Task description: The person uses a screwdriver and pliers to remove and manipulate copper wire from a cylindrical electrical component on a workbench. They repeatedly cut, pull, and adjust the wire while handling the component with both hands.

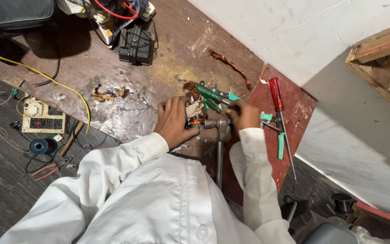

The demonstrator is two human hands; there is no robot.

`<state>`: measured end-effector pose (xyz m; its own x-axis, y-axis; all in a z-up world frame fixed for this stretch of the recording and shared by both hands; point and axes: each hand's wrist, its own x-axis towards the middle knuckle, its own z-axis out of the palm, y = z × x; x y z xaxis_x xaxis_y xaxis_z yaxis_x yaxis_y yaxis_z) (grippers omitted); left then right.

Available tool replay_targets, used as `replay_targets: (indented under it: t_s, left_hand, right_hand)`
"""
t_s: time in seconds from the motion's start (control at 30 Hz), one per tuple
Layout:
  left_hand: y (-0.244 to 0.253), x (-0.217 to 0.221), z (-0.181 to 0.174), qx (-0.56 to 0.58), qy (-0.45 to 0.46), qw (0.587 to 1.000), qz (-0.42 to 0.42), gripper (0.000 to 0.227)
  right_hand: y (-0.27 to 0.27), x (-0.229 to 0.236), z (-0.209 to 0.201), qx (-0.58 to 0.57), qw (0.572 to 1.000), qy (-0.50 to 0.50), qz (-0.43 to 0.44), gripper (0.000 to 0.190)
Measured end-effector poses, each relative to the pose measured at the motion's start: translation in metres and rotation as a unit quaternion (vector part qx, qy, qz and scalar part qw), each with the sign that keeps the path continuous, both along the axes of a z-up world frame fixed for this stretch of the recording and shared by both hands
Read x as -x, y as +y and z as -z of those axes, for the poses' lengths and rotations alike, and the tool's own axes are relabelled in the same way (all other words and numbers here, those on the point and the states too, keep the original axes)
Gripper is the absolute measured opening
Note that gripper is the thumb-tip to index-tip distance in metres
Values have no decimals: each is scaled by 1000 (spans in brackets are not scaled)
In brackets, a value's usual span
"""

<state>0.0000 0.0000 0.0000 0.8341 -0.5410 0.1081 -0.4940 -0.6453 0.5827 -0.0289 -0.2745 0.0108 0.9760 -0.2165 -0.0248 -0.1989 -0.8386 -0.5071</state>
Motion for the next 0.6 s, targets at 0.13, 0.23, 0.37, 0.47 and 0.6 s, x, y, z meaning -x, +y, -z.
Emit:
replay_targets:
  t_s: [0.13, 0.23, 0.37, 0.47, 0.6]
  left_hand:
    - [-1, 0, -2, 6, -17, 1000, 2, 92]
    - [3, 3, -5, 22, -11, 1000, 16, 95]
    - [2, -2, -9, 45, -34, 998, 34, 96]
    - [6, -1, -11, 50, -52, 996, 42, 96]
    - [7, -4, -12, 36, -56, 996, 51, 95]
  right_hand:
    - [-54, 34, -9, 32, 992, -63, 104, 28]
    - [-60, 41, -7, 43, 995, -28, 84, 31]
    - [-42, 12, -1, 130, 988, -76, -28, 31]
    - [-14, -23, 4, 82, 983, -132, -96, 34]
    - [26, -62, 11, 48, 979, 41, -191, 39]
